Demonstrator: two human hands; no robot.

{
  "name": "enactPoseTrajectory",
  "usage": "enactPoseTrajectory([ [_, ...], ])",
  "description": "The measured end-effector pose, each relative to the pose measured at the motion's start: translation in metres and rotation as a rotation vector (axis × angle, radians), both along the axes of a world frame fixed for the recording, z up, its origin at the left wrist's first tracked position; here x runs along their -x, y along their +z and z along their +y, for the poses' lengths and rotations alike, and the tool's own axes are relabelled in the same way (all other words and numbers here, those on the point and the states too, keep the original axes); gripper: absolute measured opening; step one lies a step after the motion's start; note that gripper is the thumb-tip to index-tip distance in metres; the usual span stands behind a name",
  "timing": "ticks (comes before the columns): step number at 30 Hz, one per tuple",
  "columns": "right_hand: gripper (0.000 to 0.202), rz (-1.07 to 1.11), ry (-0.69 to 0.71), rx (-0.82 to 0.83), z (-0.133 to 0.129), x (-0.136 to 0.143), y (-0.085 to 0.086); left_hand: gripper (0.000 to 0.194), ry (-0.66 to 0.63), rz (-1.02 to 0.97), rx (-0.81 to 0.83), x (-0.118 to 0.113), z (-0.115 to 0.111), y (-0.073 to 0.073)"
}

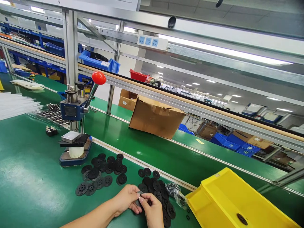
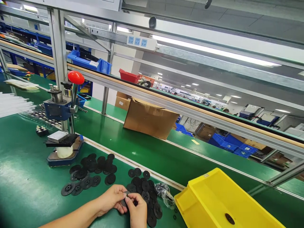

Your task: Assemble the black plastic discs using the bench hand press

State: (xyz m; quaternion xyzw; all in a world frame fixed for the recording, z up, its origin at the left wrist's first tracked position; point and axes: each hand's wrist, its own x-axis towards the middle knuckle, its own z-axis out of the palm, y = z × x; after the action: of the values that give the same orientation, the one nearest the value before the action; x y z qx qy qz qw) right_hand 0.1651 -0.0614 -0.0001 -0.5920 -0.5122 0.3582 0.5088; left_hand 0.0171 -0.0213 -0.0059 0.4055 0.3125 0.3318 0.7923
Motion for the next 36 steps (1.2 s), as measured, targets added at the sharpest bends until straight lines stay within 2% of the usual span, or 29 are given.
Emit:
enactPoseTrajectory([
  [3,0.052,0.112,-0.053,0.037,0.001,0.001,-0.008,0.051,0.038,0.038,-0.131,-0.002,-0.002,-0.001],
  [6,0.056,0.199,-0.058,0.066,0.001,0.004,-0.011,0.047,0.06,0.056,-0.222,-0.001,-0.003,0.001],
  [14,0.045,0.376,-0.075,0.106,-0.003,0.013,0.003,0.038,-0.01,0.07,-0.267,0.003,-0.003,0.005],
  [17,0.043,0.508,-0.055,0.16,-0.006,0.013,0.01,0.035,0.049,0.128,-0.304,0.008,0.005,0.005],
  [22,0.042,0.744,-0.05,0.221,-0.009,-0.005,0.026,0.025,0.396,0.415,-0.543,0.042,0.037,0.016],
  [26,0.046,0.838,-0.033,0.281,-0.005,-0.022,0.029,0.023,0.619,0.9,-0.82,0.072,0.057,0.022],
  [28,0.05,0.85,-0.034,0.29,-0.003,-0.026,0.028,0.026,0.651,1.14,-0.923,0.08,0.061,0.023],
  [30,0.052,0.842,-0.042,0.282,-0.002,-0.026,0.027,0.025,0.673,1.291,-0.98,0.082,0.06,0.023],
  [33,0.055,0.813,-0.054,0.258,-0.002,-0.023,0.027,0.029,0.714,1.352,-1.082,0.072,0.051,0.024],
  [34,0.055,0.804,-0.055,0.252,-0.003,-0.022,0.027,0.032,0.675,1.331,-1.154,0.065,0.045,0.025],
  [36,0.055,0.782,-0.046,0.243,-0.004,-0.021,0.028,0.041,0.481,1.233,-1.317,0.049,0.031,0.023],
])
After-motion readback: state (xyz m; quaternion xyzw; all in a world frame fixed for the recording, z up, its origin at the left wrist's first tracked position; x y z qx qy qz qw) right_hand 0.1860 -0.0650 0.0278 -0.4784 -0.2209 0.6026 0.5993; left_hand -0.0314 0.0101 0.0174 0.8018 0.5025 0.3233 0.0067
